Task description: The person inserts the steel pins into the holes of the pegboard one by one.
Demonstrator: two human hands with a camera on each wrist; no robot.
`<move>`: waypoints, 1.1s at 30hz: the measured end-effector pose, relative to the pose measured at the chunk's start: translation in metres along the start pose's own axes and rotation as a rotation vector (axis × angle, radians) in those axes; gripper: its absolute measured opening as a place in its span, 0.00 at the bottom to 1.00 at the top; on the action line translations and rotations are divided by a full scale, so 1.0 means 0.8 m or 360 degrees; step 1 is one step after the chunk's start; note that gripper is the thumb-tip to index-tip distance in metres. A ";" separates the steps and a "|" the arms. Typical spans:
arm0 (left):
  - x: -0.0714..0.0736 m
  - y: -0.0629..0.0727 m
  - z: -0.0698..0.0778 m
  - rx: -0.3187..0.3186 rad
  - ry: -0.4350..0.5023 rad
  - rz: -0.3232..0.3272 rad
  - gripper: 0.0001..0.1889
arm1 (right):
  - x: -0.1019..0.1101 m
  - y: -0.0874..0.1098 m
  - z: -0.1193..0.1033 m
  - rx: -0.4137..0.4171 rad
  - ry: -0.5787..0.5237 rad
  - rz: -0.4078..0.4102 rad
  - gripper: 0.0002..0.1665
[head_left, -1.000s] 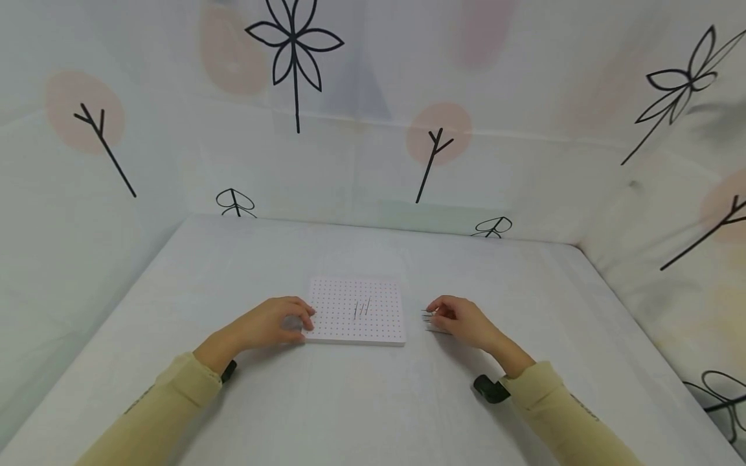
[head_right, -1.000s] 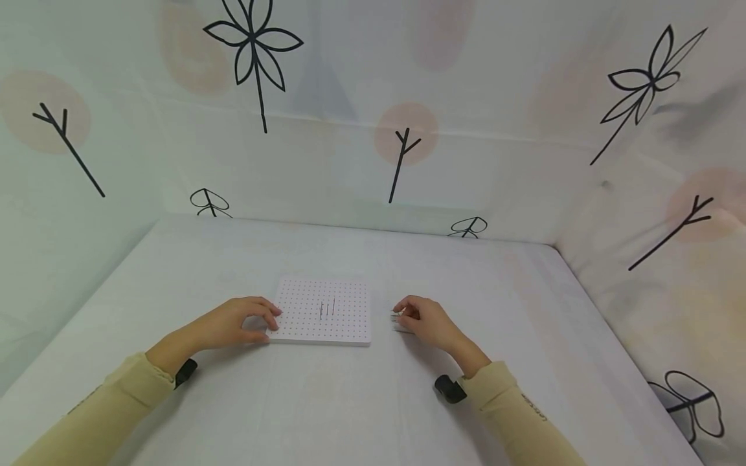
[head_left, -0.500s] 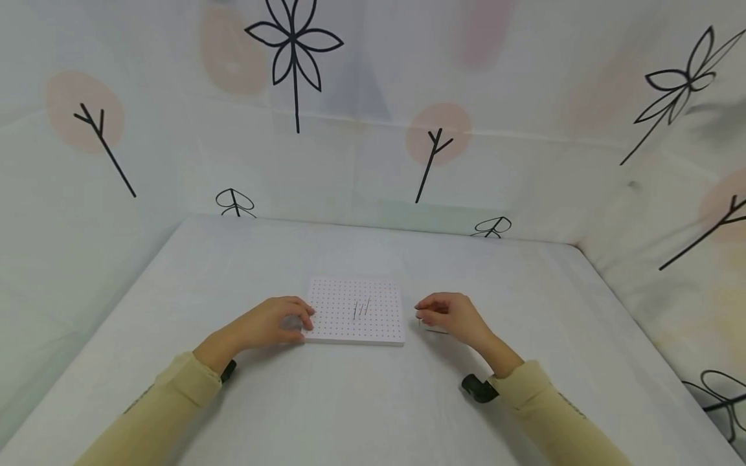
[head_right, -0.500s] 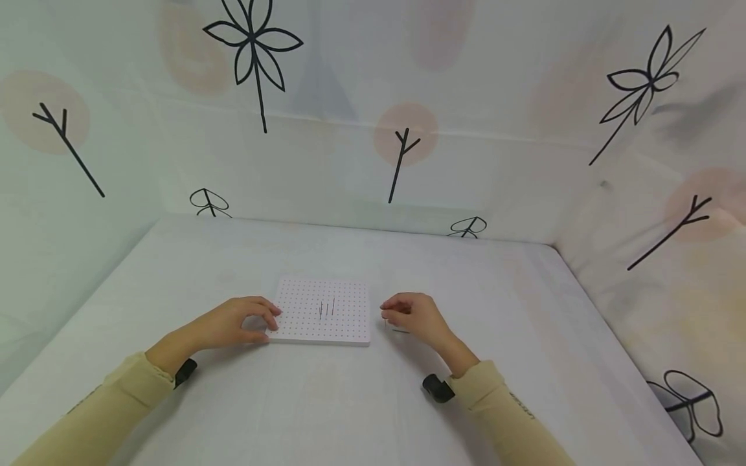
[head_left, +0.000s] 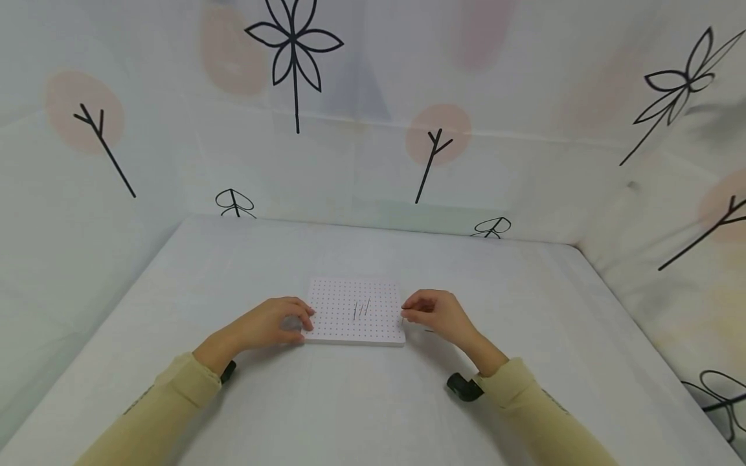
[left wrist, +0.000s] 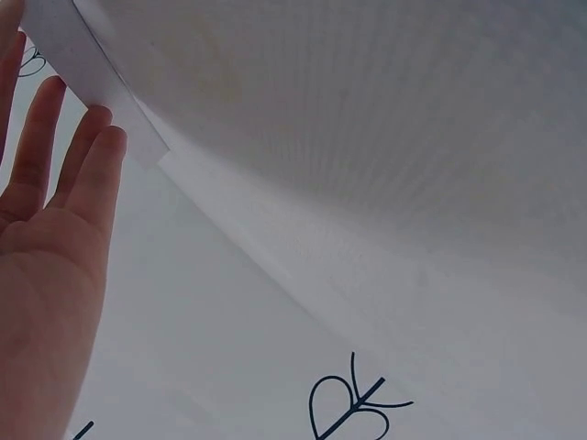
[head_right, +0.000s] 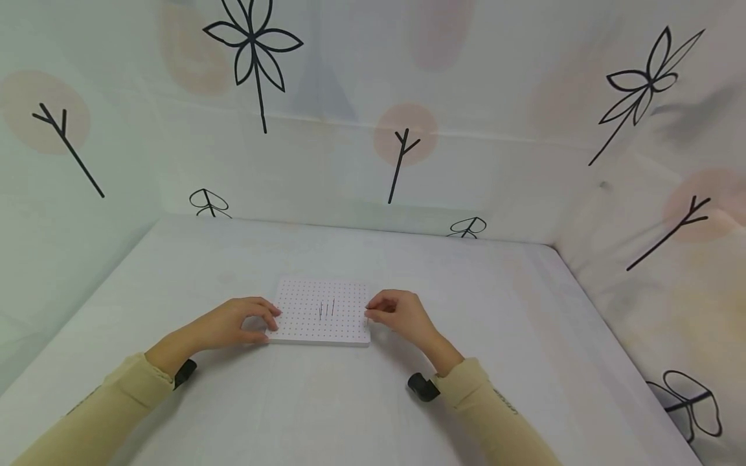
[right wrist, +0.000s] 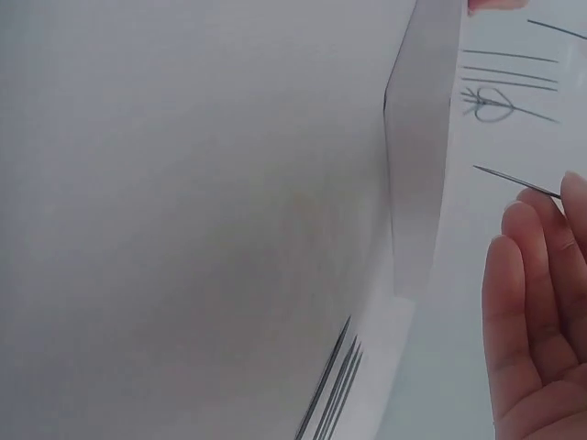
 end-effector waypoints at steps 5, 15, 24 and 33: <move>0.000 0.000 0.001 0.0001 -0.0003 -0.0006 0.08 | -0.009 -0.003 -0.008 0.0028 -0.0019 -0.0008 0.05; -0.001 0.001 0.003 -0.0055 -0.0029 -0.0004 0.08 | -0.027 -0.011 -0.021 0.0062 -0.0066 -0.0028 0.04; 0.001 0.000 0.002 -0.0045 -0.0027 -0.0001 0.08 | -0.043 -0.017 -0.030 0.0080 -0.0105 -0.0027 0.03; -0.001 0.000 0.004 -0.0048 -0.0025 -0.0008 0.09 | -0.055 -0.021 -0.041 0.0092 -0.0120 -0.0027 0.03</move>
Point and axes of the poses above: each hand's wrist, its own y-axis away from the middle knuckle, its own x-axis out of the back of the hand, z = x × y, the point moved 10 cm from there along -y, towards the middle knuckle, and after that the axes turned 1 degree about x, right-handed, at the moved point
